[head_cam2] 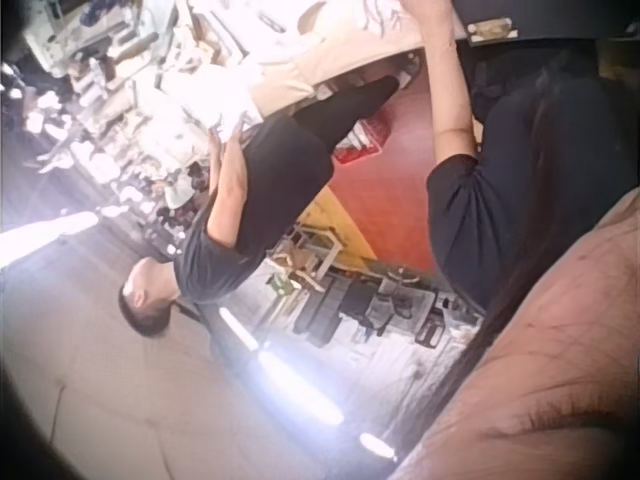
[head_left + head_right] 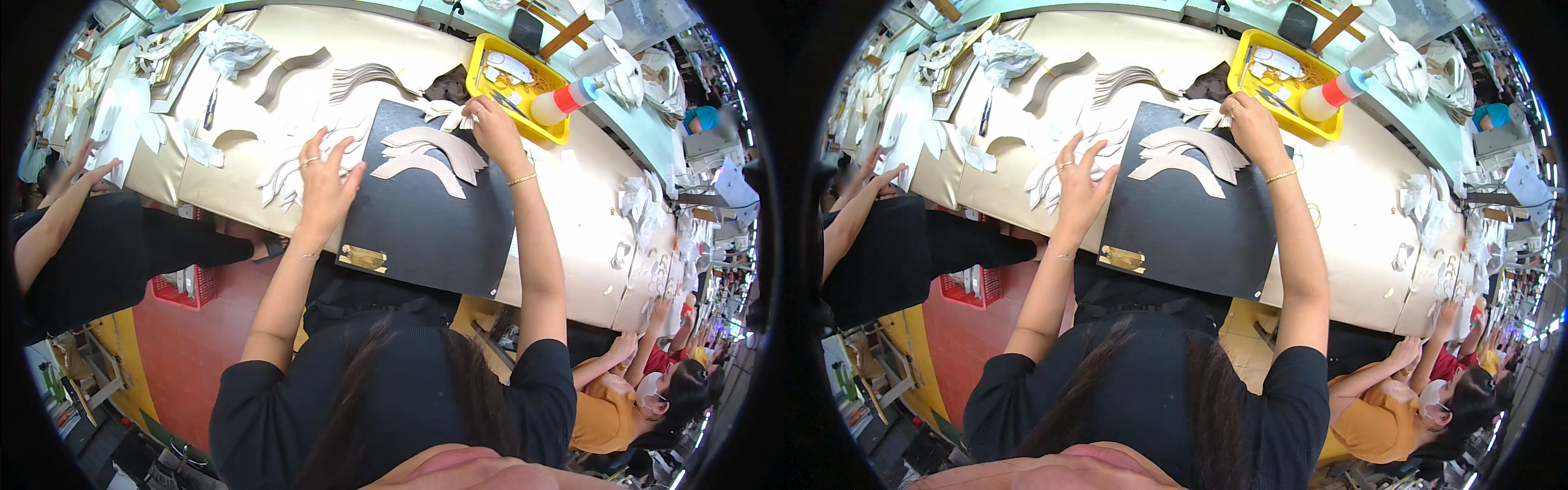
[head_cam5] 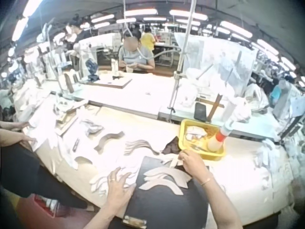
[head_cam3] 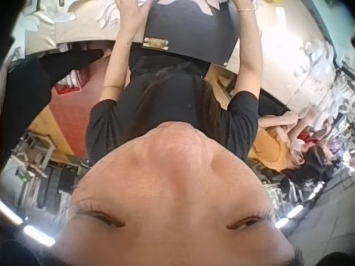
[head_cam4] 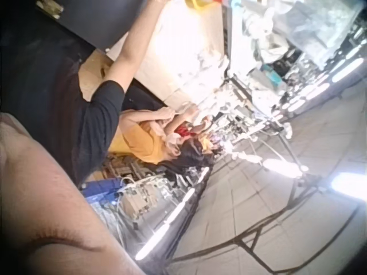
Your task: The person arranges and aligns multiple white and beige leather cutouts on a black board at a workbench. They repeatedly pick up pieces, position them, and press them down by hand to form a layered pattern.
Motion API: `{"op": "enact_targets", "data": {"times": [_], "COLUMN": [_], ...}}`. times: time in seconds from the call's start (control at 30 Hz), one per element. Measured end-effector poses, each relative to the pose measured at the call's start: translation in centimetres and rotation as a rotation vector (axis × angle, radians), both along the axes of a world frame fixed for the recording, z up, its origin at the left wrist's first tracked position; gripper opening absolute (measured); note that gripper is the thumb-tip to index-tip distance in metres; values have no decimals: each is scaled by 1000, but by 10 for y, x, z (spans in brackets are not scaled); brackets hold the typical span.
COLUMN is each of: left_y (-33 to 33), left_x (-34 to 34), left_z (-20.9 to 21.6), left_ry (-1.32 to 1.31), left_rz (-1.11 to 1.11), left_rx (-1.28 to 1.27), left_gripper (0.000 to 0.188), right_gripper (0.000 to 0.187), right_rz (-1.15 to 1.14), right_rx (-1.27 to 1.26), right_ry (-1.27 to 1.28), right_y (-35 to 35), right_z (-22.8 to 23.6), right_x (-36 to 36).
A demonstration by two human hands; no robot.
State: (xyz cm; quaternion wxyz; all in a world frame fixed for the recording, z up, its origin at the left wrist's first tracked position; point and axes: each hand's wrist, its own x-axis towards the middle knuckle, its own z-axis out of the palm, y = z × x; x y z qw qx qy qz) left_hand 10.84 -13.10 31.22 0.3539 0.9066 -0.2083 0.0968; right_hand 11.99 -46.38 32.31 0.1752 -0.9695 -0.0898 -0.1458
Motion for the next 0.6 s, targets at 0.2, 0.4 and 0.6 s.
{"op": "enact_targets", "data": {"times": [0.2,0.4,0.6], "left_y": [-71,-123,-134], "left_x": [21,43,42], "left_z": [-5,-18,-24], "left_ry": [-153,-146,-162], "left_rz": [-252,-361,-364], "left_rx": [-89,-16,68], "left_gripper": [39,30,20], "right_gripper": [20,29,27], "right_rz": [-56,-4,22], "right_rx": [243,228,126], "right_ry": [14,-58,-58], "right_y": [3,7,7], "right_z": [-11,-20,-23], "right_x": [-9,-9,-10]}}
